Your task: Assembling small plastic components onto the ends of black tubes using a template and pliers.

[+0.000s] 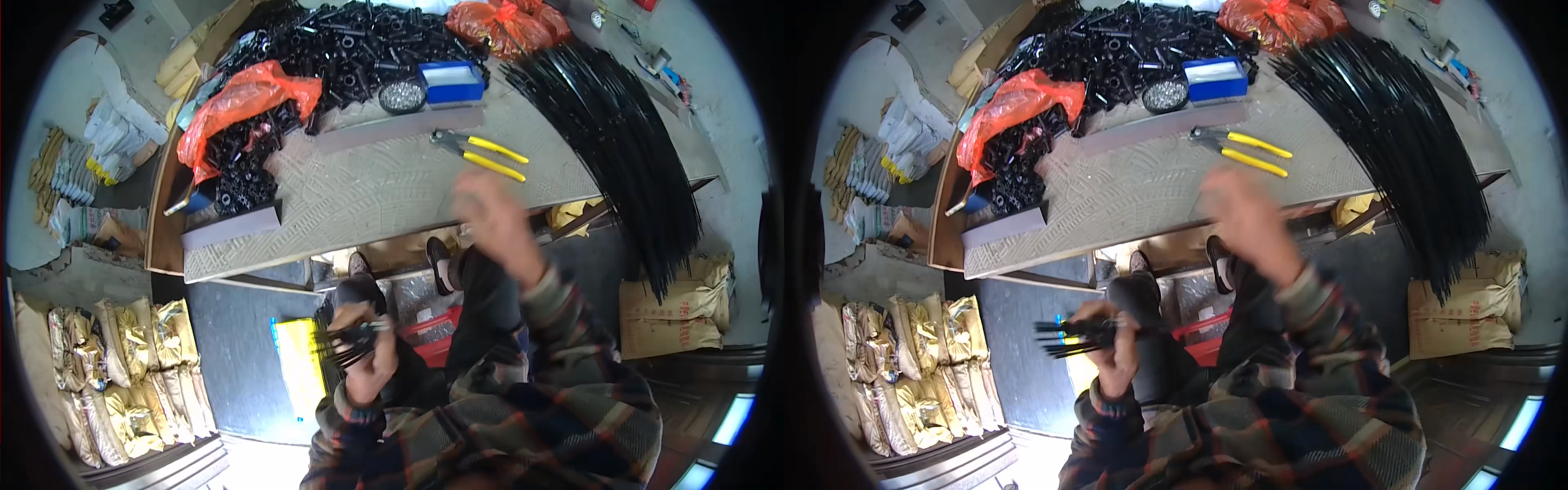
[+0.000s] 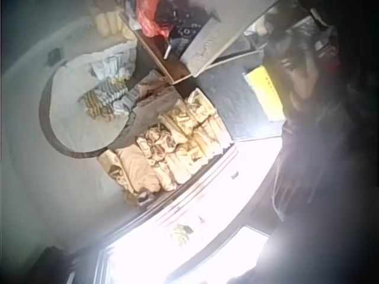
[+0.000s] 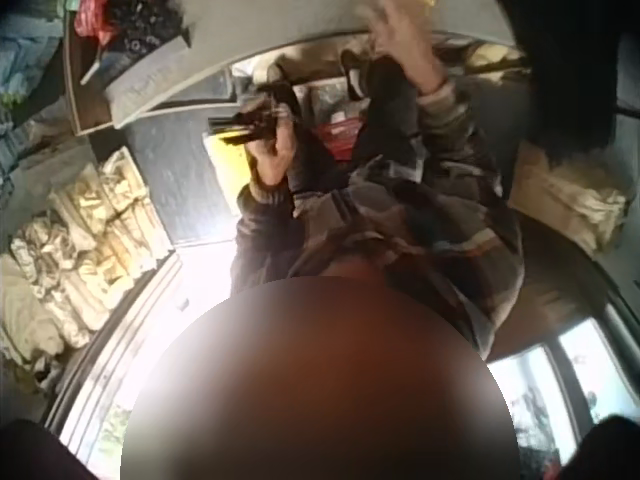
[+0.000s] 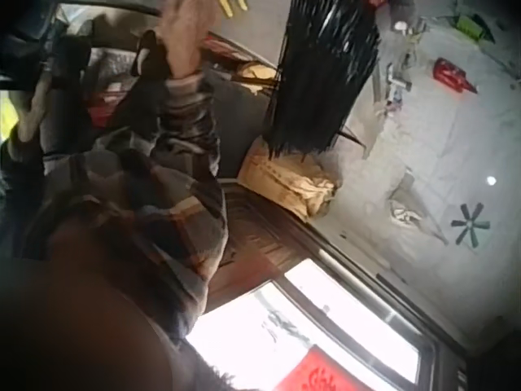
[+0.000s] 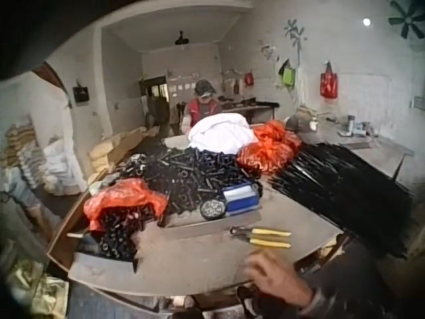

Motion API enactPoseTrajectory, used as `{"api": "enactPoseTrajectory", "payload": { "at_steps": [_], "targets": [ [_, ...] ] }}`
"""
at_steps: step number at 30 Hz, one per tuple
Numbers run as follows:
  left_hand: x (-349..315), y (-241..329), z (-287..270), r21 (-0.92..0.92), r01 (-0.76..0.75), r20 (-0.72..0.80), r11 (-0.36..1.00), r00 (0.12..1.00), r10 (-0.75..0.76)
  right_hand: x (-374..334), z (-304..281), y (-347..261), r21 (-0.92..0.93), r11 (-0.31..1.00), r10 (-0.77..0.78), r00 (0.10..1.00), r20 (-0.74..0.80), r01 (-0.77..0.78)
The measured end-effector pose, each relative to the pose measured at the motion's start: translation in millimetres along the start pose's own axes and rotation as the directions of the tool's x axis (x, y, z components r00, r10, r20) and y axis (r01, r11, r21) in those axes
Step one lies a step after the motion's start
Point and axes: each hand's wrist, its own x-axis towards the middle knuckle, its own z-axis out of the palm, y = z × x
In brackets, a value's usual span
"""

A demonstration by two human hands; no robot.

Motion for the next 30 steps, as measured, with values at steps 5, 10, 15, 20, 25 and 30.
{"api": "enactPoseTrajectory", "payload": {
  "at_steps": [5,10,15,20,25,30],
  "targets": [
    [14,10,17,-0.033,0.120,0.187,0.992,0.976,-0.111,36,-45,93,-0.592,0.801,-0.050,0.995,0.083,0.090],
    [9,17,-3,-0.070,0.102,0.226,0.992,0.971,-0.084,42,-31,85,-0.647,0.734,-0.107,0.975,0.192,0.208],
    [-7,7,-8,-0.193,0.137,0.165,0.972,0.981,-0.106,-31,-12,-3,0.617,0.607,0.374,0.865,0.333,-0.500],
    [-13,8,-16,-0.208,0.139,0.152,0.968,0.982,-0.109,-53,-3,-56,0.476,0.855,-0.057,0.873,0.485,-0.208],
    [-12,9,-17,-0.190,0.096,0.142,0.977,0.987,-0.069,-27,-23,-75,-0.351,0.790,-0.387,0.852,0.353,0.503],
    [-8,6,-17,-0.172,-0.012,0.124,0.985,0.992,0.034,-19,-25,-72,-0.704,0.298,-0.655,0.675,0.341,0.645]
  ]
}}
